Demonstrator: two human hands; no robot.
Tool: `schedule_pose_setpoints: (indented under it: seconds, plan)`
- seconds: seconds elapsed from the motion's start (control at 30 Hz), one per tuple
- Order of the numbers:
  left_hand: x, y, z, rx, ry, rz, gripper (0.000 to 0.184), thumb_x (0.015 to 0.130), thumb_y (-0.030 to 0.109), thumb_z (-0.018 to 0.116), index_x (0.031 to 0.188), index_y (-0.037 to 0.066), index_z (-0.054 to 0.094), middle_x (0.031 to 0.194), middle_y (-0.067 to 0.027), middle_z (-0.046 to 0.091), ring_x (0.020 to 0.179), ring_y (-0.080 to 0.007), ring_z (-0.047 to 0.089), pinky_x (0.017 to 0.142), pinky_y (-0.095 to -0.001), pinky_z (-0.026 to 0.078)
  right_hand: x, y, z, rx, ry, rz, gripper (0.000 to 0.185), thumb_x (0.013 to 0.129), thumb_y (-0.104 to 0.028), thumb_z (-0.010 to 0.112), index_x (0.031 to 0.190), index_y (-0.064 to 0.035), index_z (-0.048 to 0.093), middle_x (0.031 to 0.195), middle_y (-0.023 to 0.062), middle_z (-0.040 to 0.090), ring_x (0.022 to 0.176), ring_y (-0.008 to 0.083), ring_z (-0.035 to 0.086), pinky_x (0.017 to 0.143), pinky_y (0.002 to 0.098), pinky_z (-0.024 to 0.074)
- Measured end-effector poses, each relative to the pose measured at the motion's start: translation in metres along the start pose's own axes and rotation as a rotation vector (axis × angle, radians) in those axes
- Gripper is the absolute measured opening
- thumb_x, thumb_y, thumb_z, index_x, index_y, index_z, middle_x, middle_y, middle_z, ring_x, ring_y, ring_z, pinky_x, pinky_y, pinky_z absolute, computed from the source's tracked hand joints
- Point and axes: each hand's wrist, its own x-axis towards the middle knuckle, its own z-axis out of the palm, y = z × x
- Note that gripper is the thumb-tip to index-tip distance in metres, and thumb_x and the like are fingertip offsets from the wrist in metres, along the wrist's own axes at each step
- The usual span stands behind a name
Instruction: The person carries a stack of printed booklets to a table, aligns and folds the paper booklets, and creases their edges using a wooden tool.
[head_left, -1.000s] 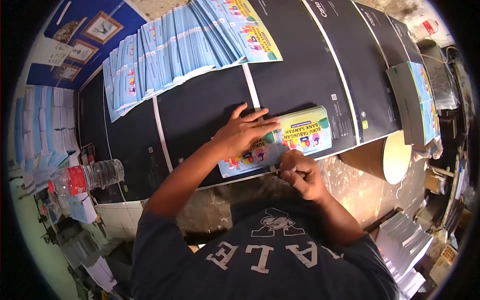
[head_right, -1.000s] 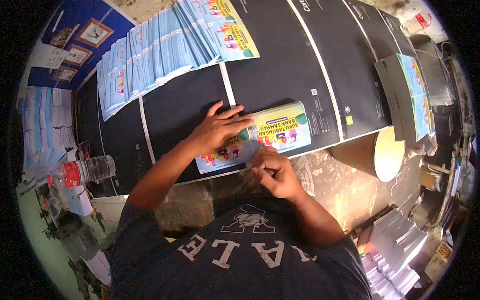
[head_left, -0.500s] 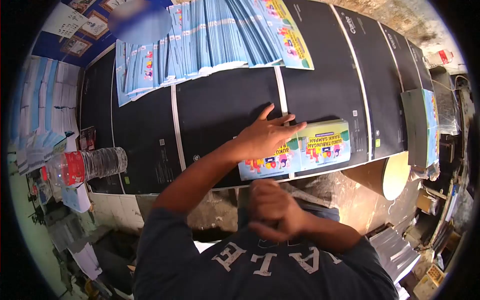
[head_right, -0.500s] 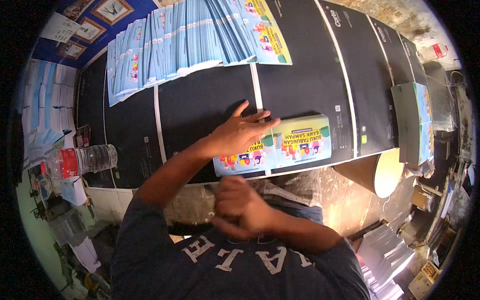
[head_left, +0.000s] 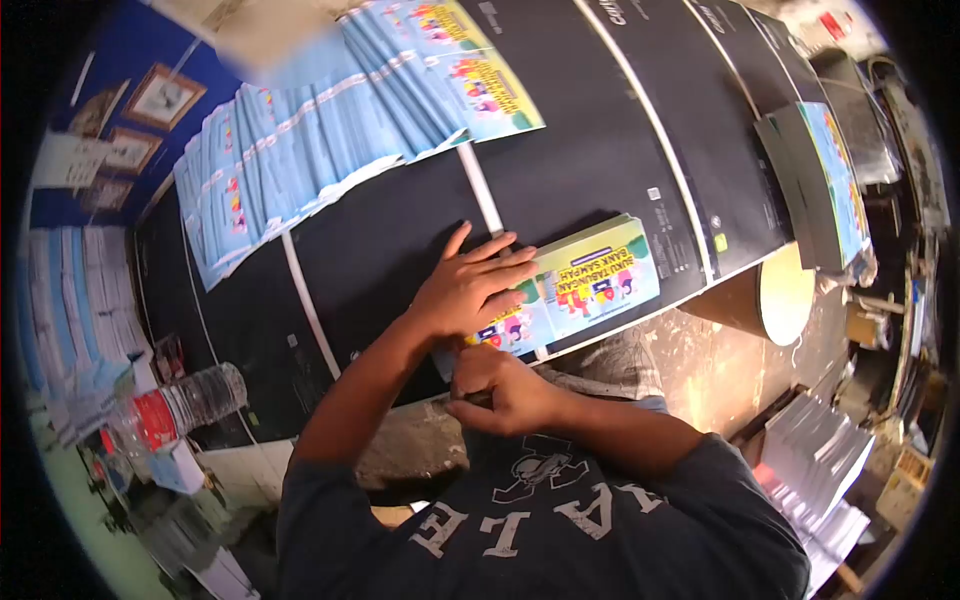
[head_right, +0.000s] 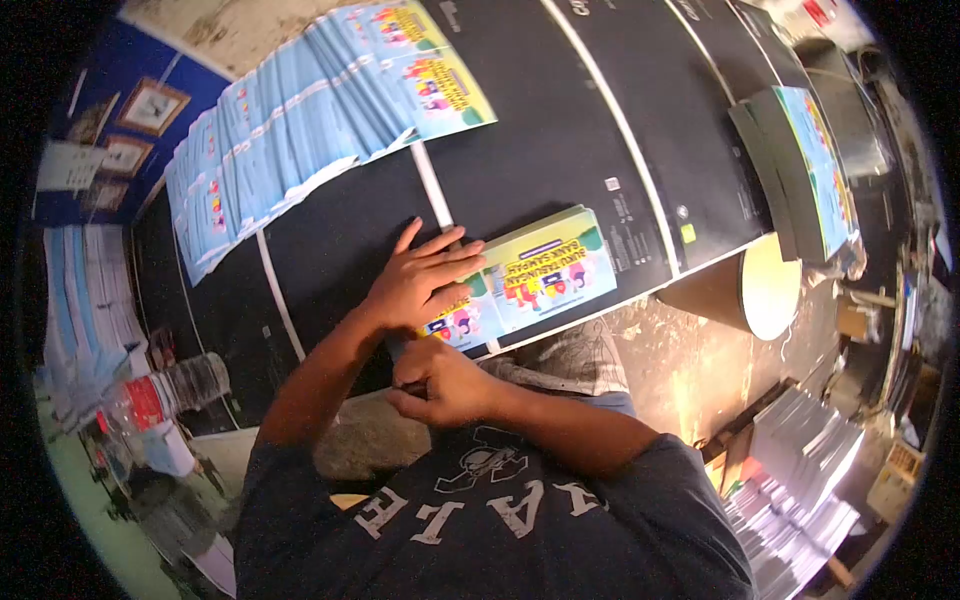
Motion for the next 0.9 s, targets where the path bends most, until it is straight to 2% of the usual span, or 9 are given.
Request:
schedule_pose_setpoints:
  seconds: [0.07,0.17,0.23,0.43,0.53,0.57,0.77,0.83,0.9]
  plan:
    - [0.004,-0.001,-0.002,0.077,0.014,0.015,0.038,0.097,0.036,0.061,0.130,0.020,0.067,0.141,0.0039,0.060,0.142,-0.0221,0.044,0.119,-0.0579,0.018,-0.001,-0.021,-0.020,-0.029,0.063,-0.167,0.017,0.083,-0.007,0.068,0.069,-0.0046,0.059,0.071,0.0075,0.059,0.070,0.0271,0.057,0.068,0.0399,0.0414]
    - [0.007,0.008,-0.008,0.119,-0.014,-0.015,0.040,0.095,0.039,0.064,0.129,0.019,0.067,0.140,0.0023,0.061,0.141,-0.0231,0.045,0.118,-0.0563,0.021,-0.033,-0.012,-0.051,0.140,0.193,-0.126,0.019,0.076,-0.006,0.072,0.065,-0.0054,0.057,0.064,0.0094,0.055,0.066,0.0302,0.057,0.067,0.0419,0.0412]
    - [0.008,0.005,-0.002,0.155,0.021,0.032,0.043,0.092,0.040,0.067,0.128,0.016,0.068,0.139,0.0004,0.061,0.139,-0.0241,0.047,0.117,-0.0550,0.024,-0.047,0.014,-0.063,-0.055,0.091,-0.123,0.021,0.076,-0.007,0.073,0.066,-0.0061,0.056,0.063,0.0076,0.054,0.066,0.0294,0.054,0.070,0.0421,0.0399]
    - [0.012,0.010,-0.006,0.232,-0.014,0.047,0.047,0.085,0.044,0.074,0.122,0.015,0.071,0.137,-0.0010,0.063,0.137,-0.0256,0.049,0.114,-0.0560,0.028,-0.051,-0.005,-0.078,-0.007,0.172,-0.120,0.018,0.080,-0.005,0.068,0.068,-0.0055,0.056,0.070,0.0072,0.060,0.072,0.0295,0.057,0.077,0.0399,0.0413]
    - [0.016,0.015,-0.009,0.204,-0.062,-0.015,0.048,0.083,0.044,0.075,0.120,0.013,0.071,0.138,-0.0008,0.063,0.137,-0.0253,0.049,0.115,-0.0564,0.025,-0.061,-0.047,-0.124,0.064,0.323,-0.359,0.018,0.080,-0.005,0.066,0.066,-0.0062,0.056,0.070,0.0073,0.063,0.072,0.0273,0.061,0.076,0.0399,0.0444]
    - [0.018,0.020,-0.010,0.200,-0.092,-0.066,0.048,0.083,0.043,0.075,0.119,0.013,0.071,0.138,-0.0006,0.062,0.138,-0.0255,0.049,0.115,-0.0562,0.025,-0.075,-0.004,-0.120,0.072,0.372,-0.114,0.017,0.079,-0.006,0.067,0.067,-0.0054,0.057,0.070,0.0076,0.063,0.071,0.0278,0.060,0.076,0.0401,0.0443]
    - [0.024,0.021,-0.011,0.261,-0.134,-0.047,0.050,0.079,0.039,0.078,0.120,0.012,0.072,0.140,-0.0007,0.062,0.138,-0.0270,0.048,0.115,-0.0551,0.025,-0.080,-0.001,-0.142,0.028,0.393,-0.176,0.020,0.075,-0.006,0.070,0.063,-0.0067,0.054,0.064,0.0068,0.059,0.068,0.0281,0.059,0.074,0.0405,0.0421]
    - [0.019,0.021,-0.010,0.259,-0.149,-0.105,0.049,0.078,0.038,0.079,0.119,0.011,0.072,0.139,-0.0013,0.062,0.138,-0.0271,0.048,0.115,-0.0546,0.025,-0.088,-0.028,-0.166,0.075,0.396,-0.344,0.015,0.079,-0.005,0.066,0.067,-0.0044,0.055,0.070,0.0080,0.062,0.070,0.0268,0.059,0.076,0.0408,0.0434]
    - [0.019,0.022,-0.011,0.245,-0.141,-0.089,0.045,0.080,0.038,0.078,0.115,0.010,0.073,0.139,-0.0029,0.062,0.140,-0.0264,0.046,0.115,-0.0528,0.026,-0.102,0.022,-0.174,0.028,0.363,-0.152,0.016,0.076,-0.006,0.071,0.068,-0.0061,0.057,0.069,0.0053,0.062,0.071,0.0259,0.060,0.078,0.0395,0.0421]
